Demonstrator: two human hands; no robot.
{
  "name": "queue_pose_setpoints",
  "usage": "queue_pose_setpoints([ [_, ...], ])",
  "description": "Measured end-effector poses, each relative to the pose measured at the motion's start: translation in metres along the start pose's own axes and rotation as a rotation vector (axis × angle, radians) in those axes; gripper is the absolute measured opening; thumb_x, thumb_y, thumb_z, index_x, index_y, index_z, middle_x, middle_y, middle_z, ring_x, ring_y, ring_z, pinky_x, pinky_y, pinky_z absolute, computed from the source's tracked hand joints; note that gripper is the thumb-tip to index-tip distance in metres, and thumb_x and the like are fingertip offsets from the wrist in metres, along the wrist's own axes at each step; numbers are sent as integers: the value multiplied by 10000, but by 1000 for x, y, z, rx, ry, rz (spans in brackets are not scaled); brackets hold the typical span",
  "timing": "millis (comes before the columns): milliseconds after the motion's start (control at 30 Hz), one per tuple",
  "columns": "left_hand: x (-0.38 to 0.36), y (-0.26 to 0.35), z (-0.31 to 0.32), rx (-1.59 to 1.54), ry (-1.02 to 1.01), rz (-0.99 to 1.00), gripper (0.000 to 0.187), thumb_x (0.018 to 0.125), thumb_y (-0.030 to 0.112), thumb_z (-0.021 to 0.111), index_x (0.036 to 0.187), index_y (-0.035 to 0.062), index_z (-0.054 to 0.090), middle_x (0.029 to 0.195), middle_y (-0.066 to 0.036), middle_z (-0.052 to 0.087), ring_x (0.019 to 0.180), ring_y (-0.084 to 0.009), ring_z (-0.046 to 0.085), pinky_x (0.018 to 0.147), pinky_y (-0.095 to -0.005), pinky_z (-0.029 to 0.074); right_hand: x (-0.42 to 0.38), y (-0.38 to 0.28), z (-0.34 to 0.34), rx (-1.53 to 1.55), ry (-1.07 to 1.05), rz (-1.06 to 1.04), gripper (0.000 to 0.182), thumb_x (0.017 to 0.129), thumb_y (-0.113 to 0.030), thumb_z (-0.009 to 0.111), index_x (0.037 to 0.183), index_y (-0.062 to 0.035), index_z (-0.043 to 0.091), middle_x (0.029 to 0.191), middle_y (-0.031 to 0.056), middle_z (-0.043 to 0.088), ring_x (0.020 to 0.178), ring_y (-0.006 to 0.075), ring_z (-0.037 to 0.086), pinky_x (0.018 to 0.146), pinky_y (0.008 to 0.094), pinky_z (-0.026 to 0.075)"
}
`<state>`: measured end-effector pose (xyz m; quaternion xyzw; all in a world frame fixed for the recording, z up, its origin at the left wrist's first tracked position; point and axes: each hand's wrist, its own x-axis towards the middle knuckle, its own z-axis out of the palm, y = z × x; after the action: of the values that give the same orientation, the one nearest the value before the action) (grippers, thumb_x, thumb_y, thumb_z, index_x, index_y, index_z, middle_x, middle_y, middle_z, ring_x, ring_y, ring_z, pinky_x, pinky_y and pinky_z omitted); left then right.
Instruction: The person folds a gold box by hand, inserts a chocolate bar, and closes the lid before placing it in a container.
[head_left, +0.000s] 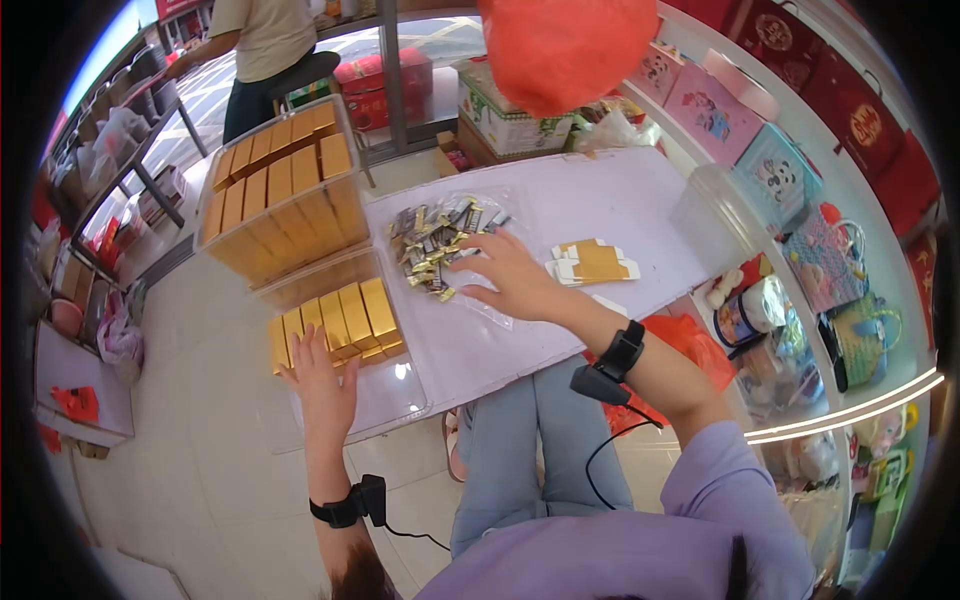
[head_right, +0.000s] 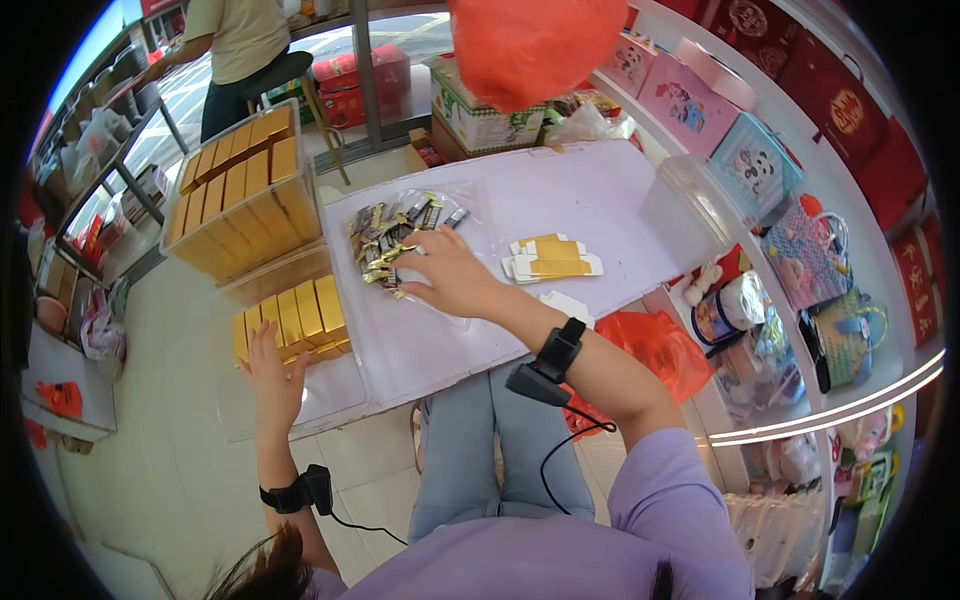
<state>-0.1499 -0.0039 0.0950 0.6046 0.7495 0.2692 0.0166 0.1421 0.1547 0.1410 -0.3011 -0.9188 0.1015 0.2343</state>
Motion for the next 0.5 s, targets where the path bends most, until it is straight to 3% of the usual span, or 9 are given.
queue_pose_setpoints([
  [67, 1, 1, -8, 47, 38, 69, 249, 921, 212, 668, 1102, 60, 588, 1456, -130, 485, 1430, -385, 335, 1142, -670, 87, -48, 48, -21, -100, -105, 205, 319, 866, -227, 717, 1170, -160, 646, 1321, 116, 534, 1317, 305, 449, 1166, 587, 222],
  [100, 1, 5, -12, 46, 28, 87, 249, 921, 212, 668, 1102, 60, 588, 1456, -130, 485, 1430, -385, 335, 1142, -670, 87, -72, 68, -33, -143, -169, 302, 351, 850, -228, 726, 1184, -156, 645, 1352, 119, 524, 1328, 304, 445, 1169, 584, 217],
  [167, 2, 18, -21, 221, 253, 224, 125, 935, 147, 645, 886, 63, 567, 1317, -104, 607, 1341, -335, 478, 1162, -619, 118, -113, 109, -52, -185, -227, 412, 383, 834, -230, 735, 1197, -151, 643, 1384, 122, 514, 1339, 302, 442, 1172, 582, 212],
  [233, -3, 35, -24, 180, 334, 254, 97, 938, 126, 634, 887, 58, 587, 1270, -94, 632, 1306, -316, 513, 1165, -597, 138, -146, 147, -56, -308, -405, 615, 549, 811, -243, 755, 1315, -138, 565, 1461, 129, 460, 1390, 300, 391, 1174, 588, 213],
  [267, -4, 46, -24, 143, 421, 270, 75, 941, 105, 623, 888, 53, 608, 1223, -85, 657, 1271, -298, 548, 1169, -575, 158, -154, 159, -54, -301, -398, 626, 549, 811, -243, 755, 1315, -138, 565, 1461, 129, 460, 1390, 300, 391, 1174, 588, 213],
  [333, -11, 85, -18, 31, 408, 291, 19, 920, 75, 631, 924, 60, 620, 1196, -78, 662, 1249, -290, 561, 1170, -578, 169, -170, 179, -48, -253, -337, 653, 740, 785, -281, 784, 1423, -116, 448, 1515, 139, 404, 1426, 309, 342, 1173, 584, 222],
  [500, -34, 163, 12, -97, 293, 404, 130, 902, 23, 612, 1026, 57, 629, 1182, -72, 668, 1240, -283, 568, 1178, -552, 170, -166, 200, -35, -177, -246, 578, 861, 763, -270, 804, 1483, -111, 359, 1534, 153, 374, 1445, 331, 306, 1180, 564, 219],
])
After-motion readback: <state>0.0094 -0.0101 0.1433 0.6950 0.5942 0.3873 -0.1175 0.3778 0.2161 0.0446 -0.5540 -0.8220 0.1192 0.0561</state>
